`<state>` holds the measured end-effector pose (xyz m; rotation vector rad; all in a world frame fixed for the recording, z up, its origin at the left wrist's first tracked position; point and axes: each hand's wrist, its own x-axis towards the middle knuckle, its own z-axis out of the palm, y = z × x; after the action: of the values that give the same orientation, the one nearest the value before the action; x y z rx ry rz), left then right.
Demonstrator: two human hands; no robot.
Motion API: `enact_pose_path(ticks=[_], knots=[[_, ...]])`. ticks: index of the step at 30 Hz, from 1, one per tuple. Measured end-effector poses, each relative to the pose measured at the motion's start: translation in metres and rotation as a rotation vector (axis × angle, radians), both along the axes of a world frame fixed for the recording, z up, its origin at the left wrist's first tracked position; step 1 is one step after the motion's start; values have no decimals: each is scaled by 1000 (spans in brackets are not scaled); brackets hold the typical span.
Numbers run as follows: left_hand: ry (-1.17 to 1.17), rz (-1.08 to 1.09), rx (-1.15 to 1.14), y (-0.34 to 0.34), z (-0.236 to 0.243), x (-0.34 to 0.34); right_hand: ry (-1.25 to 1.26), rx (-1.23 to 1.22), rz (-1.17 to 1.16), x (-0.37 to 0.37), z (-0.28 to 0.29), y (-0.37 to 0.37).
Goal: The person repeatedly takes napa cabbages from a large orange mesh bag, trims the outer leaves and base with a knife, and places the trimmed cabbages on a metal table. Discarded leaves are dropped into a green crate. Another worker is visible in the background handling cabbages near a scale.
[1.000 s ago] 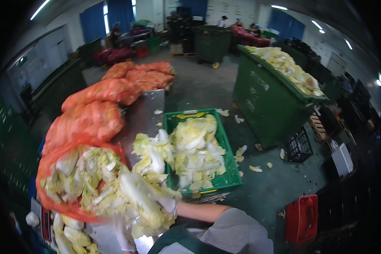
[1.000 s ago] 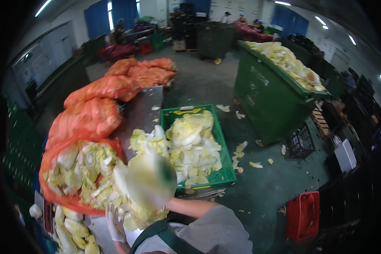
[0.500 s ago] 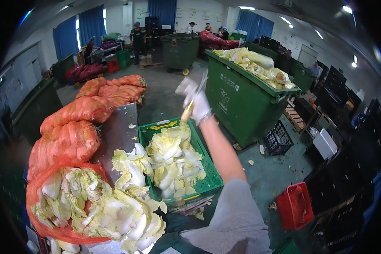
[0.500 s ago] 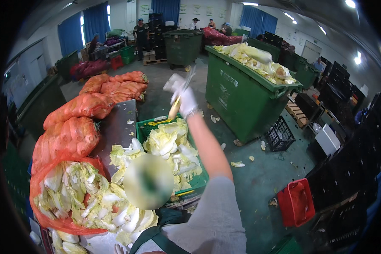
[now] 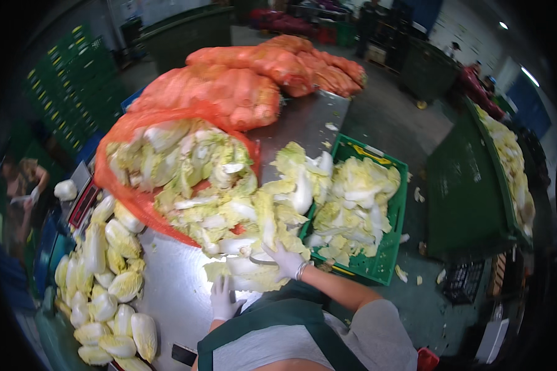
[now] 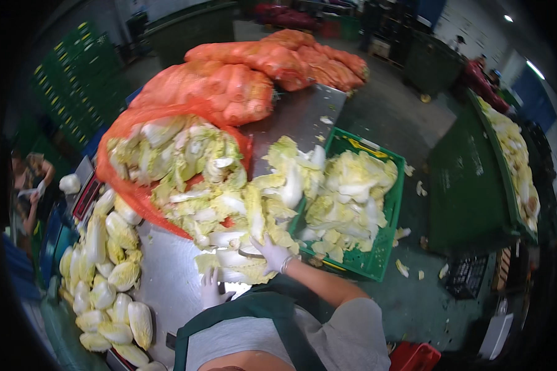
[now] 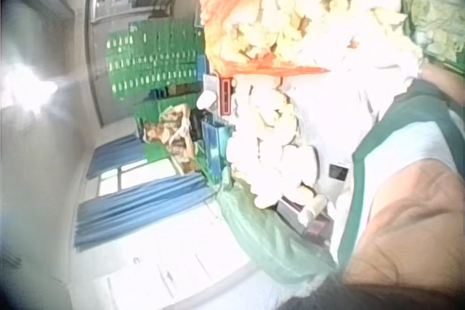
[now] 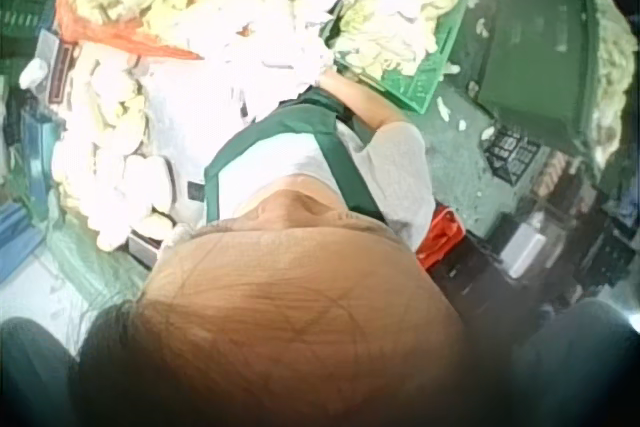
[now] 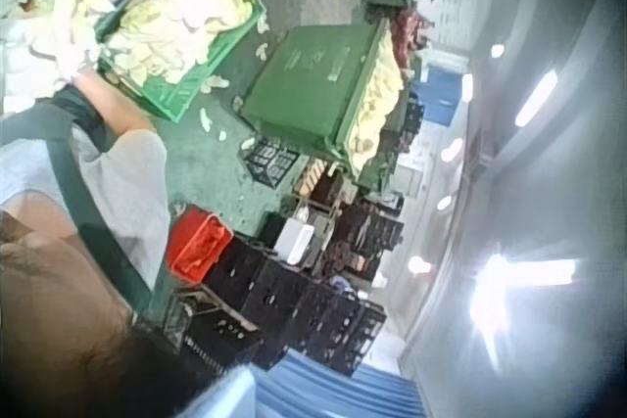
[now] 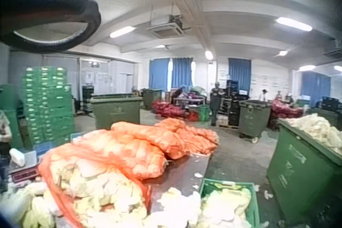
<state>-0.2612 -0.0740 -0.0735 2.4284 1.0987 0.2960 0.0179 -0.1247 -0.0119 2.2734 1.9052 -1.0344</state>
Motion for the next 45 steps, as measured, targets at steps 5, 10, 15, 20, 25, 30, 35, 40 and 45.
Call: enact_pose_path(ticks=[5,10,15,20,25,30,35,40,45], knots=[[-338,129,-416,26,9,71,-52,286,-155,23,-45,3],[-628,-249,-704,37,99,135,-71,835,-310,109,-28,-22],[-555,-288,-830,57,86,119,-505,512,-678,244,9,-115],[-616,125,-658,83,28,85,-376,591,-617,227,26,-63],[-662,64,-552,110,27,85,-118,502,-259,91,14,86],[-724,279,-587,124,49,45,-171,311,-193,91,-33,108],[-894,547,-810,118,-37,-46,-459,416,-534,240,-97,7],[-823,787,-761,83,-40,-89,-745,530,-990,314,-58,-72],[-795,808,-779,74,-56,-89,50,714,-834,211,9,76]])
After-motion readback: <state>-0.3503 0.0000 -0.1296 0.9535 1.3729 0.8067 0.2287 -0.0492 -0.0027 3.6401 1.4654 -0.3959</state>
